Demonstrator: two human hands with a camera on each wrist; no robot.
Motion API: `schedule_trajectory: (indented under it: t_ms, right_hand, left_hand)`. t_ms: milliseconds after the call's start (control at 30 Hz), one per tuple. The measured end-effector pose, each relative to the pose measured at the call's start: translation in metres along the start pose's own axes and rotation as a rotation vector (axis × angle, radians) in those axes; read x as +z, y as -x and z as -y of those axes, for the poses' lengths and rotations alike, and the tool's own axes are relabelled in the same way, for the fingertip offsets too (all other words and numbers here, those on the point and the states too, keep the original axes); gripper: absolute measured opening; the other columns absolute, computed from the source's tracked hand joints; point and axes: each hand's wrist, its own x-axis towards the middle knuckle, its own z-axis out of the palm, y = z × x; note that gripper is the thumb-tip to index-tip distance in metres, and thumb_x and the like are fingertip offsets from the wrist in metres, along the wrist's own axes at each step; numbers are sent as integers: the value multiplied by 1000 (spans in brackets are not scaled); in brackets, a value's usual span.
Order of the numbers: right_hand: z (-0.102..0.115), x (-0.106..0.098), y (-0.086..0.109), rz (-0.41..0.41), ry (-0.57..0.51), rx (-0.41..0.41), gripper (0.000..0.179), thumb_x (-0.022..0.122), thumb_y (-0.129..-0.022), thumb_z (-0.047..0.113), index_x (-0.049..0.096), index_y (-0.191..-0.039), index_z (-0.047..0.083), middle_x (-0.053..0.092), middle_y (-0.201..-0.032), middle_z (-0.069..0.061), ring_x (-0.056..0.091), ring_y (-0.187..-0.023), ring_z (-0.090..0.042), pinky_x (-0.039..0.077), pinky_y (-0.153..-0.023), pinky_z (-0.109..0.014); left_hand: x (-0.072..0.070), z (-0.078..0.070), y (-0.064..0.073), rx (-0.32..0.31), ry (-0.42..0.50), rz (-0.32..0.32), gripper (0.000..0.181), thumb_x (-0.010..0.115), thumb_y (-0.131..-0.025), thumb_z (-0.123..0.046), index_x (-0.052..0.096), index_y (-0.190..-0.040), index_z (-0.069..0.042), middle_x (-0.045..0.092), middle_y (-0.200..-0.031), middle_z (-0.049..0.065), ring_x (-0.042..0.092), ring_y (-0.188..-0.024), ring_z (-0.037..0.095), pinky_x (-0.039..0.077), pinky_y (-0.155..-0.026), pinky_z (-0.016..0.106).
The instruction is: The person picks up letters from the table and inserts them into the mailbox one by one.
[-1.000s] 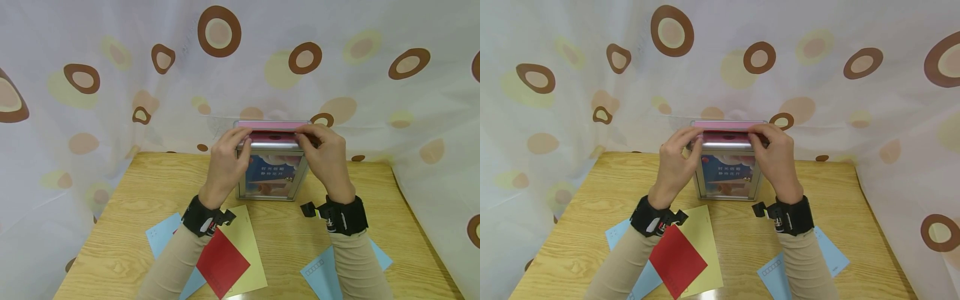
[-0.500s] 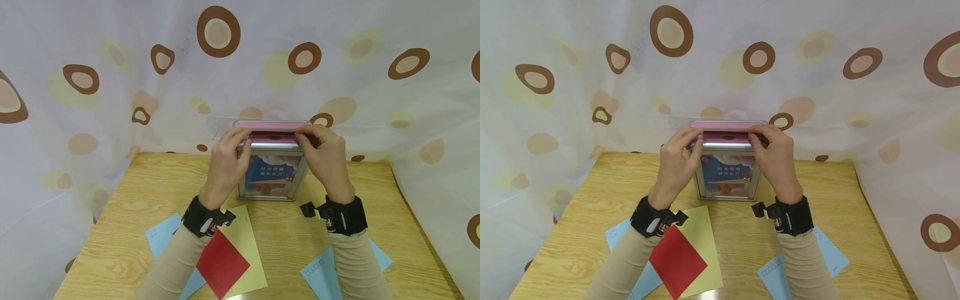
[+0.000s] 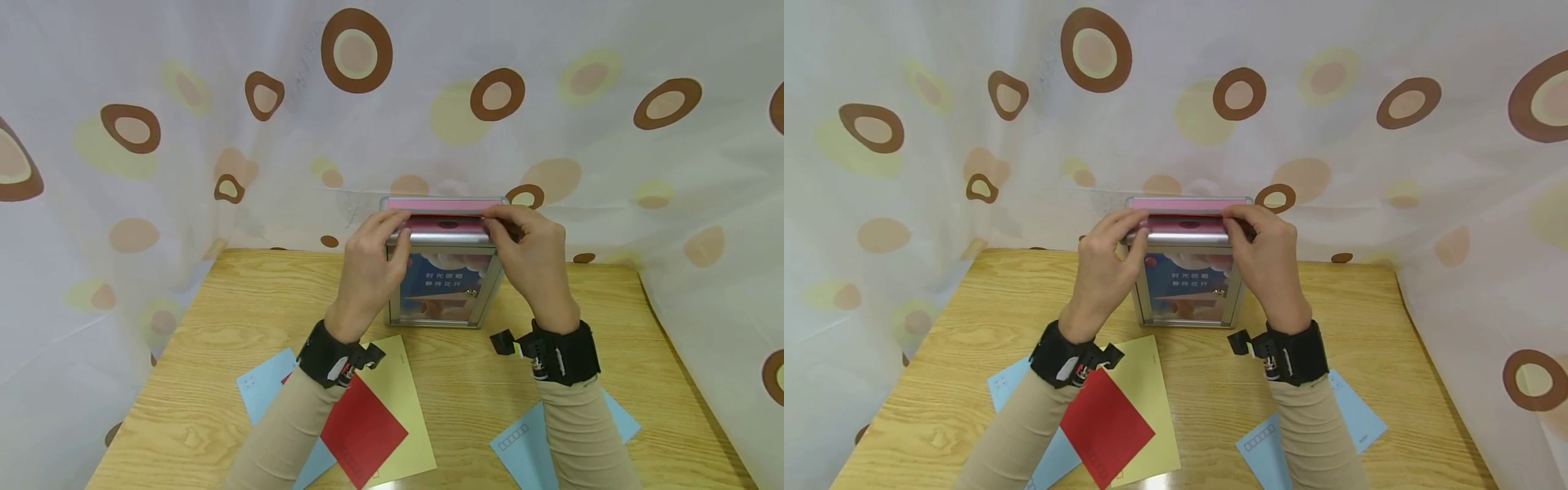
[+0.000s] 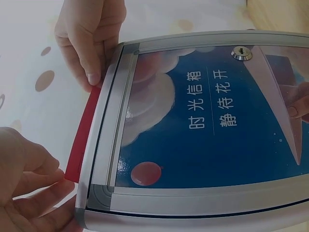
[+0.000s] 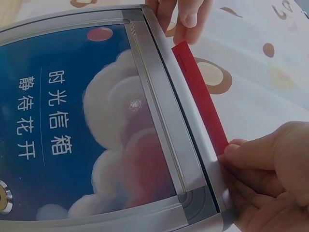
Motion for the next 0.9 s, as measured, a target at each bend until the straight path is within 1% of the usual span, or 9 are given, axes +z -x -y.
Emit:
schedule_trajectory:
  t_ms: [200,467,767,900]
  right_hand:
    - [1,-1,0,8,13,5,14,66,-91,2,74,-103,3,72,-98,-15,68,-83,-20,46,-71,-7]
    - [1,0,-2,21,31,-9,14,66,-91,1,73,-103,2,72,-97,-15,68,-83,-22,45,-71,-7]
    - [0,2,-3,39,65,-1,12,68,-90,2,74,-100,4,69,-96,-12,65,-81,-17,45,-69,-12]
    - [1,2,-4,36,74,-5,12,68,-89,3,74,-99,4,68,-94,-12,64,-80,-17,45,-67,-14]
  left_hand:
    - [0,0,0,-10,-4,9,26,61,-93,-4,66,-117,4,66,-115,19,61,-110,24,53,-94,34]
    - [-1,1,-2,-23,-24,30,25,60,-94,-4,66,-117,4,66,-115,19,62,-108,24,55,-91,35]
    - [-2,2,-3,-28,-26,46,25,61,-94,-5,66,-117,4,66,-114,19,62,-108,23,55,-90,33]
    - [-3,1,-3,-29,-20,52,25,61,-94,-5,66,-117,5,66,-115,19,63,-107,24,56,-88,34]
